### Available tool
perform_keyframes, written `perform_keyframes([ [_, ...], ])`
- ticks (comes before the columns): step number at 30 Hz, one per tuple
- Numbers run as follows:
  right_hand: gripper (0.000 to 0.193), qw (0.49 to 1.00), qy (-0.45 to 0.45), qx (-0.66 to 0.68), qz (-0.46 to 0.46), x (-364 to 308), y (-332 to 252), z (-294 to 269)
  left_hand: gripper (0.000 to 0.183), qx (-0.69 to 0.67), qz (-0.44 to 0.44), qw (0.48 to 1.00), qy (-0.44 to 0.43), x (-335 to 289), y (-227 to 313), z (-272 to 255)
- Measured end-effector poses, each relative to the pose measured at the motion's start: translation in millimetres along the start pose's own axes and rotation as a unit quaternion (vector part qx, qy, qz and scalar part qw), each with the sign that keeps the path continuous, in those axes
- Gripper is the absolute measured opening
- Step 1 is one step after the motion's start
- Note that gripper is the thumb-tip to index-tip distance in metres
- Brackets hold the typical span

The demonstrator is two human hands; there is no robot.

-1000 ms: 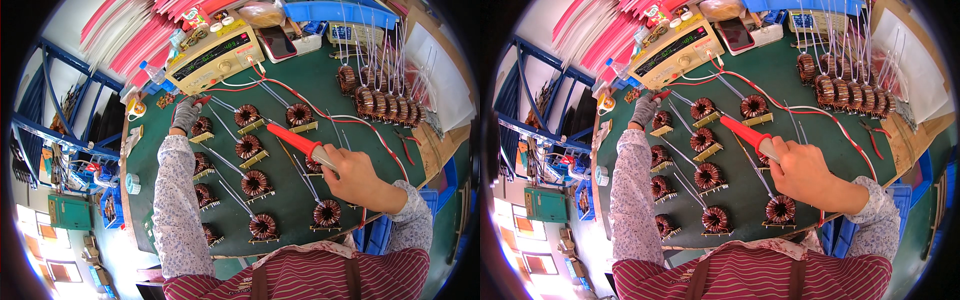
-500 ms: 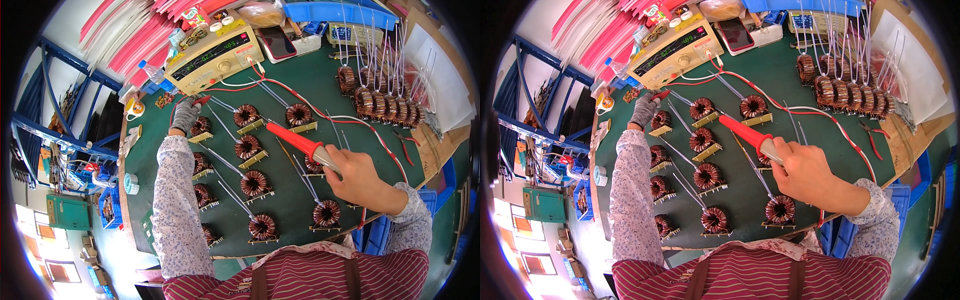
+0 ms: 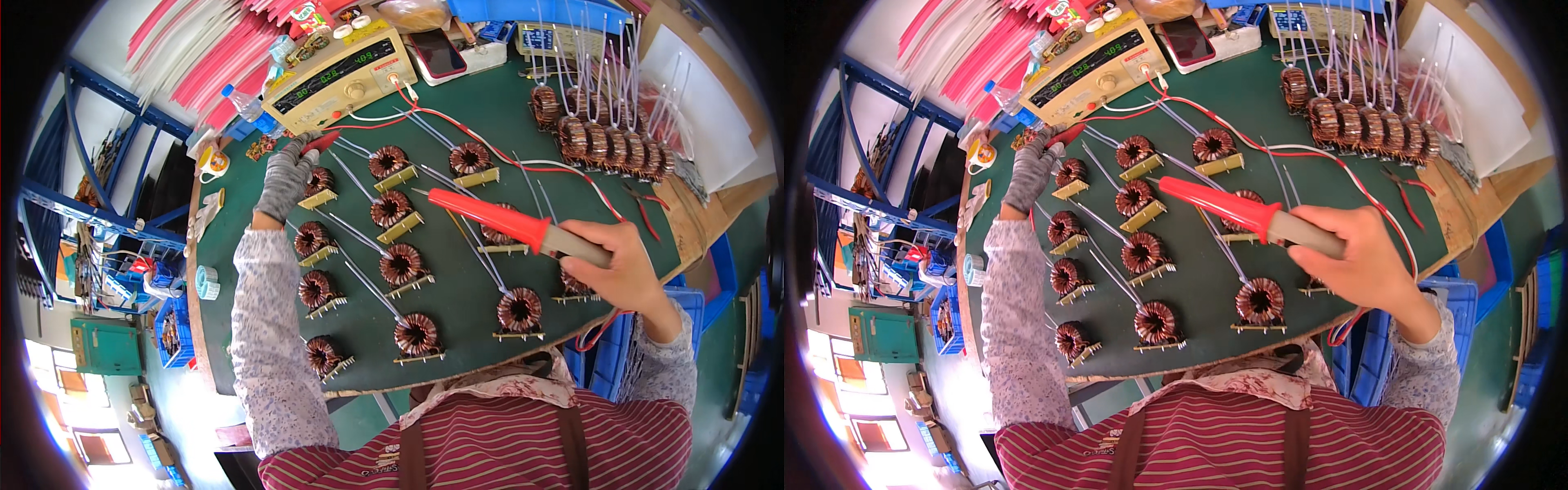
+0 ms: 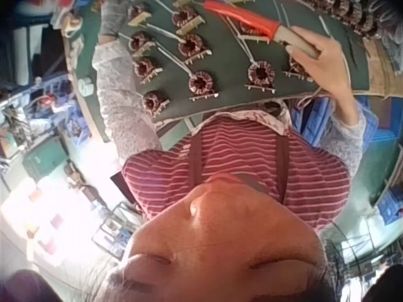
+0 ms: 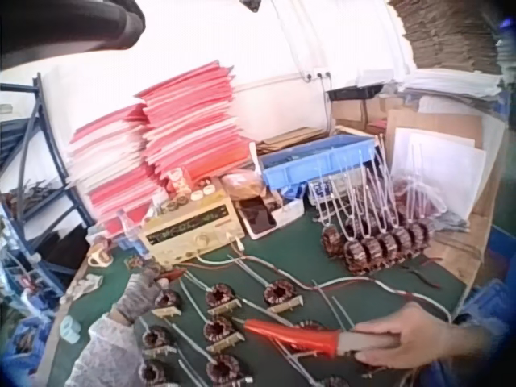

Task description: The person tests toroidal inductors with multimeter probes, then assembles them onto a large circuit board using pliers.

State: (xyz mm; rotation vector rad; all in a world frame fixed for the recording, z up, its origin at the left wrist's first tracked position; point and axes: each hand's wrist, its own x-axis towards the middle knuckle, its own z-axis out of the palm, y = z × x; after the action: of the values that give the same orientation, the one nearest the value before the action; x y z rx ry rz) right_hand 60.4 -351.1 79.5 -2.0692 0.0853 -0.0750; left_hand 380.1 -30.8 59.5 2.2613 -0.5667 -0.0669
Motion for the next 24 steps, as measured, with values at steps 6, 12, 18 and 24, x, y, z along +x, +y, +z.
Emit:
perform_keyframes([
  [6, 0.033, 0.998, 0.003, 0.064, 0.021, -83, 7, -39, 0.031, -0.049, 0.116, 0.988, -0.086, -87, 73, 41],
  [12, 0.037, 0.997, 0.010, 0.031, -0.064, -135, 19, -38, 0.029, -0.038, 0.080, 0.990, -0.106, -130, 61, 92],
  [18, 0.035, 0.999, -0.022, 0.020, -0.013, -162, 10, -42, 0.028, -0.157, 0.021, 0.981, -0.115, -138, 71, 122],
  [24, 0.033, 0.999, 0.009, 0.007, -0.045, -184, 9, -37, 0.030, -0.176, 0.044, 0.981, -0.073, -135, 59, 134],
])
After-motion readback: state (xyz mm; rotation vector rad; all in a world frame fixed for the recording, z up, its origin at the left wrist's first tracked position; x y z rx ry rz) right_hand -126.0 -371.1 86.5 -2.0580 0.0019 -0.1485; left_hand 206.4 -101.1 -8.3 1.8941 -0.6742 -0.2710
